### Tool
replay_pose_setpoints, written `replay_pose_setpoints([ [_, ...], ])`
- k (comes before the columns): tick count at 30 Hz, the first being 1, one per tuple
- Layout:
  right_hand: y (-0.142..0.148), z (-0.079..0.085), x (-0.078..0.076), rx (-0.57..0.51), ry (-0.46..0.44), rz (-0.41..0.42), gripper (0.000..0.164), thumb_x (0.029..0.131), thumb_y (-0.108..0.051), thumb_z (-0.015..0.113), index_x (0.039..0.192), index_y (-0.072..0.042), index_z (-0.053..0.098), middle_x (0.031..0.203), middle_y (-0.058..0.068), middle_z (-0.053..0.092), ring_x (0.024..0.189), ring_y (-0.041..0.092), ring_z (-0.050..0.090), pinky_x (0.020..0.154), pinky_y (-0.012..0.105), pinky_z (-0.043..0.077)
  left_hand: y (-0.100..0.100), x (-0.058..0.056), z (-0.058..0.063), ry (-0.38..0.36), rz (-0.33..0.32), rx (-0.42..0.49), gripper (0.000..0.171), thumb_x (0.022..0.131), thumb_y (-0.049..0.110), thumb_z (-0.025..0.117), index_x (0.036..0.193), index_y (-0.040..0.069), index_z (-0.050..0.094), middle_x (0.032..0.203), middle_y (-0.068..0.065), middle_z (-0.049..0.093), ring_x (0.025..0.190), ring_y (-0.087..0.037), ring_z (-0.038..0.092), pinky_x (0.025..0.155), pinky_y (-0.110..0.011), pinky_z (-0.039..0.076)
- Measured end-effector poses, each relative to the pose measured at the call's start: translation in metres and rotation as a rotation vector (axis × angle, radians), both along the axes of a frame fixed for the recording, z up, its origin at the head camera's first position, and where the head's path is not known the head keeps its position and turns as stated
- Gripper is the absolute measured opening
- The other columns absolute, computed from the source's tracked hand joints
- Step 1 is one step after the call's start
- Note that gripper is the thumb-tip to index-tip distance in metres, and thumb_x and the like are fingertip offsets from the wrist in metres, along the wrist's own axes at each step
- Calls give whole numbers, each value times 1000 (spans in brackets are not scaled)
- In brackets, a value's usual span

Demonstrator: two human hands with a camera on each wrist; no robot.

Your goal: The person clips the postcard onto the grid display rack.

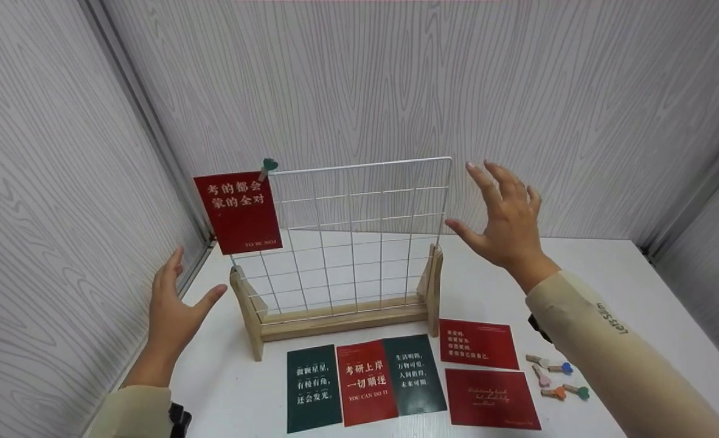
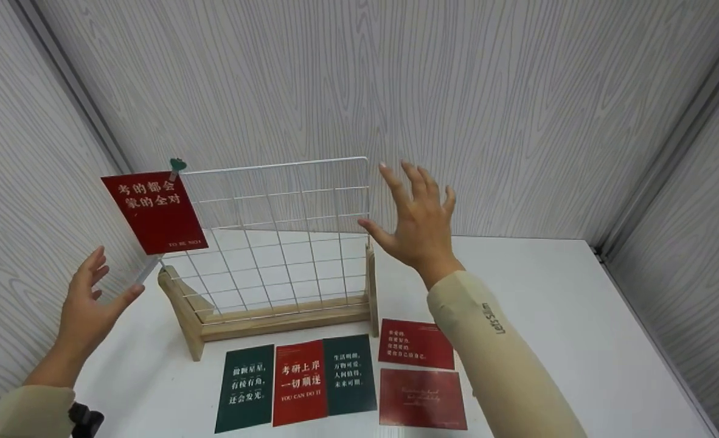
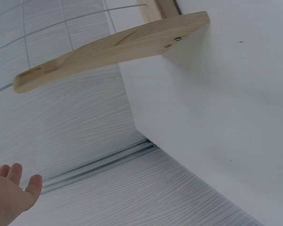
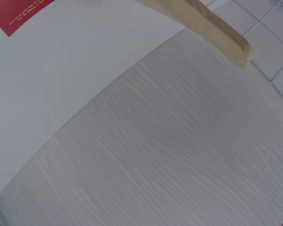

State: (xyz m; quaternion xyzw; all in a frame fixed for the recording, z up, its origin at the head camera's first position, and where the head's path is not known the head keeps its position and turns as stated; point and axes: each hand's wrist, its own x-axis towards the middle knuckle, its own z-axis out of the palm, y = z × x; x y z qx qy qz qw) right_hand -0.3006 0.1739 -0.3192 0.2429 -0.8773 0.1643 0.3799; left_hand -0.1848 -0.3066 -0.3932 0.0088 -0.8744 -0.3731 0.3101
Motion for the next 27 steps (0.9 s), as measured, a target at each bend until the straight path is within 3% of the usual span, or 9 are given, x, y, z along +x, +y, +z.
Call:
replay_pose_setpoints([
  [9,39,-35,3,-15,-93,-90,78,82,-50,66,147,-24,32,147,16,33,133,38,29,101,68,17,4,7,-37,-66,-17,5,90,78,22,79,147,1,26,144,-26,29,130,-44,31,100,-63,28],
  [18,68,-77,9,-48,-142,-144,77,81,-49,67,146,-21,36,145,18,37,129,41,35,96,71,20,12,16,-74,-210,-39,46,87,82,24,76,148,2,23,144,-26,26,131,-44,28,102,-61,26],
  [27,98,-121,21,-80,-236,-216,76,82,-46,68,145,-18,38,142,20,40,125,45,38,92,71,24,31,23,-106,-361,-22,67,93,82,42,74,149,3,22,146,-24,26,132,-41,28,105,-57,26],
])
